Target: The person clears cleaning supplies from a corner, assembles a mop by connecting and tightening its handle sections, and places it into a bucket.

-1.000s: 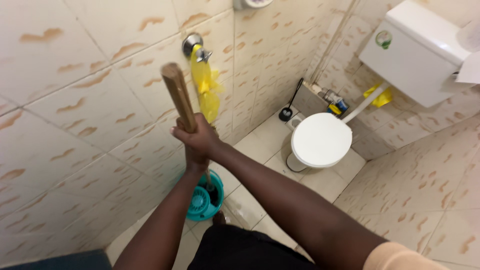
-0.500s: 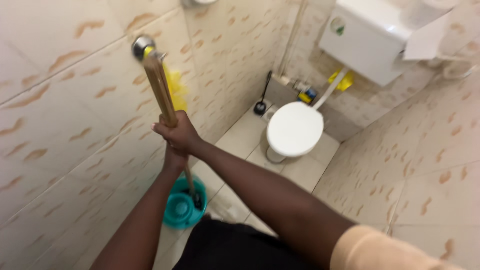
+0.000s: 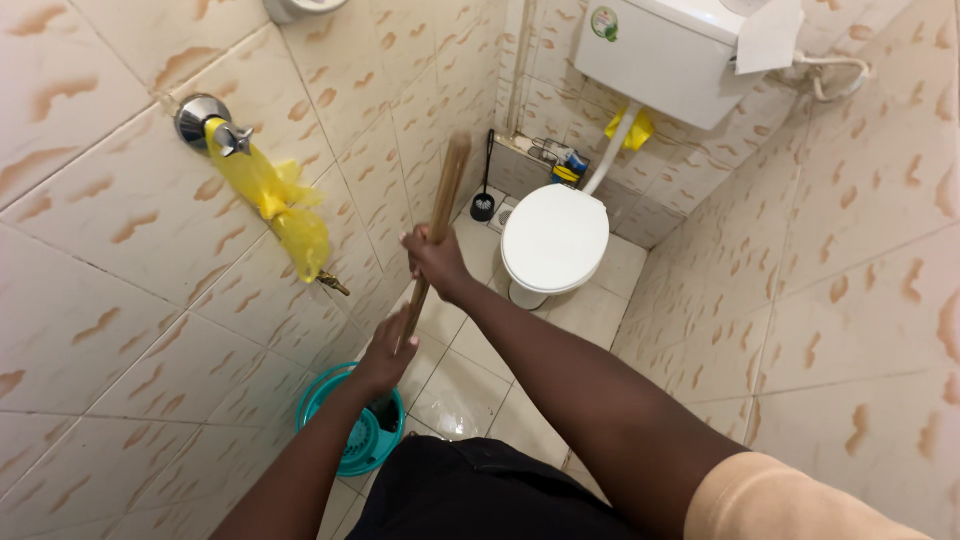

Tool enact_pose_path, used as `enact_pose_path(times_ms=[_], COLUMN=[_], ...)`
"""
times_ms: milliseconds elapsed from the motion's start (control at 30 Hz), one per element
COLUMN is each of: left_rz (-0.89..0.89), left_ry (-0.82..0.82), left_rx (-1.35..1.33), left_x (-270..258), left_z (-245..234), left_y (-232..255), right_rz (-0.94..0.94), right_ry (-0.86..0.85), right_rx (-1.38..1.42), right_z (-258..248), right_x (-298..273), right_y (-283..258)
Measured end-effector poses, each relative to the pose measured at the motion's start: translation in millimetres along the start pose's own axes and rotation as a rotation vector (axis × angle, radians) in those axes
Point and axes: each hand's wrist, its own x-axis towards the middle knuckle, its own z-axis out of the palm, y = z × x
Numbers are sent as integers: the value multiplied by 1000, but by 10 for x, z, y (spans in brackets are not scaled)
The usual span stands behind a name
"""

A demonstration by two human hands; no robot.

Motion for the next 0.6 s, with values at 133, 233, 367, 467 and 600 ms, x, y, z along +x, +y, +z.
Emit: enact_pose_path(times_ms=[133, 233, 367, 467, 600], left_rz=[151, -74, -13, -5, -135], left_ry=[115, 179, 76, 13, 29], left_rx=[-40, -311, -120, -80, -128], left_x=[313, 425, 298, -5, -48], left_z=[-191, -92, 302, 546, 448], left_y=[645, 846, 307, -35, 233], right_rz=[-57, -63, -104, -33, -71], right_ry=[-102, -112, -2, 15, 58], right_rx=[86, 73, -36, -22, 11], right_z=[215, 248, -29, -141, -76], right_x=[-24, -57, -388, -686, -745], right_y=[-532, -617, -29, 392, 102])
